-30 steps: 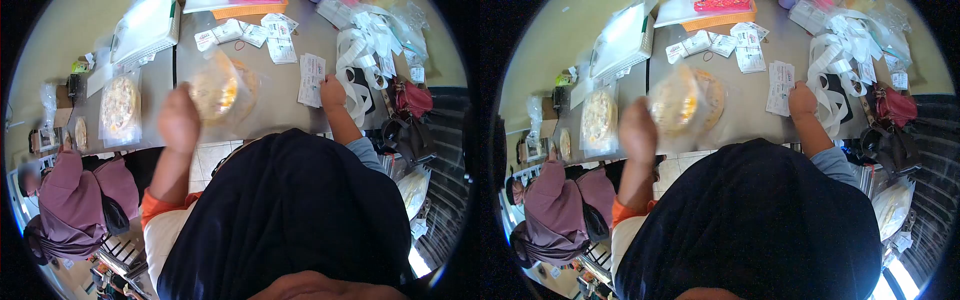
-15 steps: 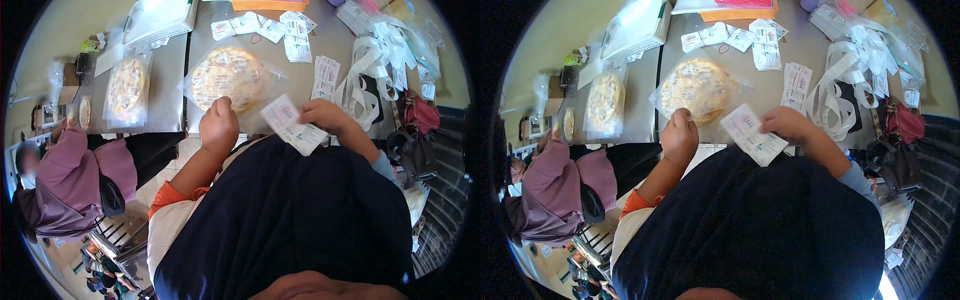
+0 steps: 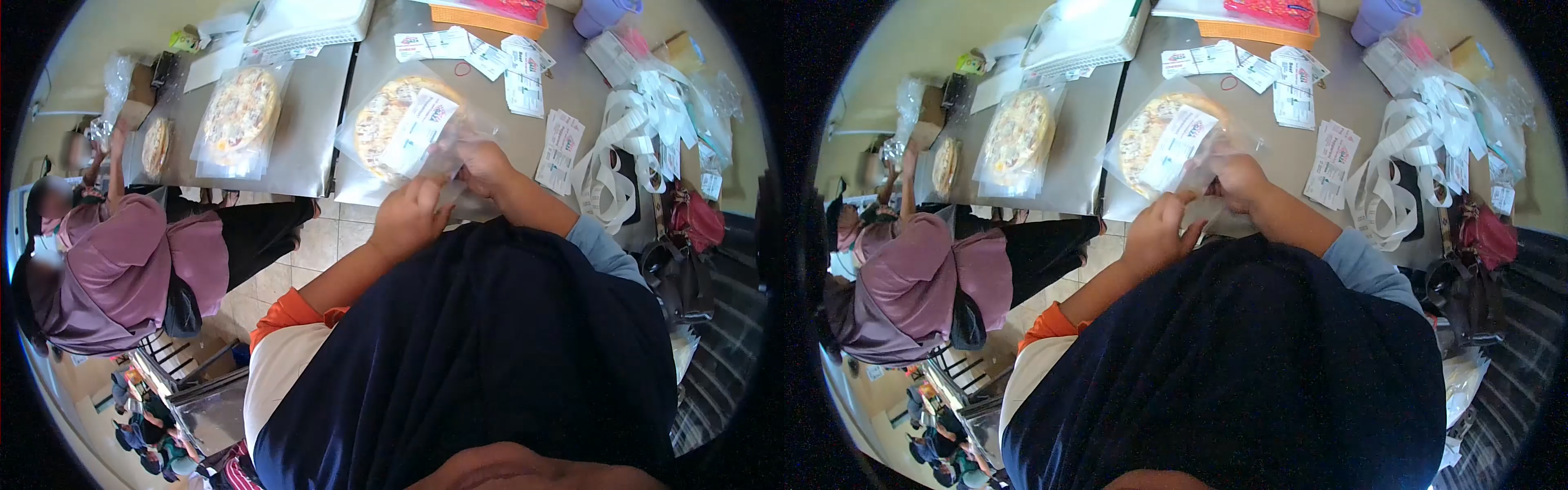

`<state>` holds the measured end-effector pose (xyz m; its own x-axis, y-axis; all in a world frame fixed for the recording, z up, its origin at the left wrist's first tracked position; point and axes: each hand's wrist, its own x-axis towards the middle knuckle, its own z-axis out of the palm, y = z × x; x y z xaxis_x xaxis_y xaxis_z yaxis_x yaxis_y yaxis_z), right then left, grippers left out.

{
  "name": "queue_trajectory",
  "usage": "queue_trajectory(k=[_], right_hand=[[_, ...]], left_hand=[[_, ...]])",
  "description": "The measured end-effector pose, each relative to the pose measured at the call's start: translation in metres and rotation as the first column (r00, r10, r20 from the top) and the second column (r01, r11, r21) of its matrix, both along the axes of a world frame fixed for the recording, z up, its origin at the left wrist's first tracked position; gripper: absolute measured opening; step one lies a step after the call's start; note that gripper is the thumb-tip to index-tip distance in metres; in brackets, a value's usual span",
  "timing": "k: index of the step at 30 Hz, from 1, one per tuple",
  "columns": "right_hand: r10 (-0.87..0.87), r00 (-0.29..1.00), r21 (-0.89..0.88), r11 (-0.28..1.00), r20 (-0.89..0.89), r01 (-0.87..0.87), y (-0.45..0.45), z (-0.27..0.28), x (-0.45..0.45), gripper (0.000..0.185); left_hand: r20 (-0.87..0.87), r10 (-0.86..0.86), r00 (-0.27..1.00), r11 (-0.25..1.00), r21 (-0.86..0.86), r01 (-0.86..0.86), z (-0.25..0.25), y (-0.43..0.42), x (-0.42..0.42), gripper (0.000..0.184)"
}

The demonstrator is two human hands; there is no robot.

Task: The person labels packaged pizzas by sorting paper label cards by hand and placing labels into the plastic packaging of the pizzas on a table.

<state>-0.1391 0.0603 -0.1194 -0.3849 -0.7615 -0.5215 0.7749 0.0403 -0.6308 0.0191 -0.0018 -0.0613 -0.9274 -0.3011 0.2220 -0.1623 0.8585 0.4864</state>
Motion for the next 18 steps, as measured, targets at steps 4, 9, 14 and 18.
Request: queue_trajectory(k=[4, 9, 14, 18], right_hand=[[0.249, 0.954, 0.183, 0.959, -0.166, -0.218, 0.032, 0.014, -0.007, 0.016], [0.281, 0.591, 0.455, 0.875, -0.756, 0.166, 0.104, -0.009, -0.049, 0.023], [0.713, 0.048, 0.528, 0.471, -0.700, 0.707, 0.140, -0.035, -0.089, 0.056], [0.795, 0.144, 0.660, 0.370, -0.589, 0.654, 0.147, -0.040, -0.101, 0.070]], left_hand=[[0.123, 0.397, 0.910, 0.916, -0.112, -0.384, 0.022, -0.059, 0.027, 0.038], [-0.066, 0.903, 0.425, 0.245, -0.733, -0.635, -0.003, -0.208, 0.119, 0.042], [-0.075, 0.894, 0.442, 0.255, -0.725, -0.640, -0.026, -0.280, 0.156, 0.054], [-0.087, 0.774, 0.628, 0.339, -0.779, -0.527, -0.014, -0.320, 0.146, 0.036]])
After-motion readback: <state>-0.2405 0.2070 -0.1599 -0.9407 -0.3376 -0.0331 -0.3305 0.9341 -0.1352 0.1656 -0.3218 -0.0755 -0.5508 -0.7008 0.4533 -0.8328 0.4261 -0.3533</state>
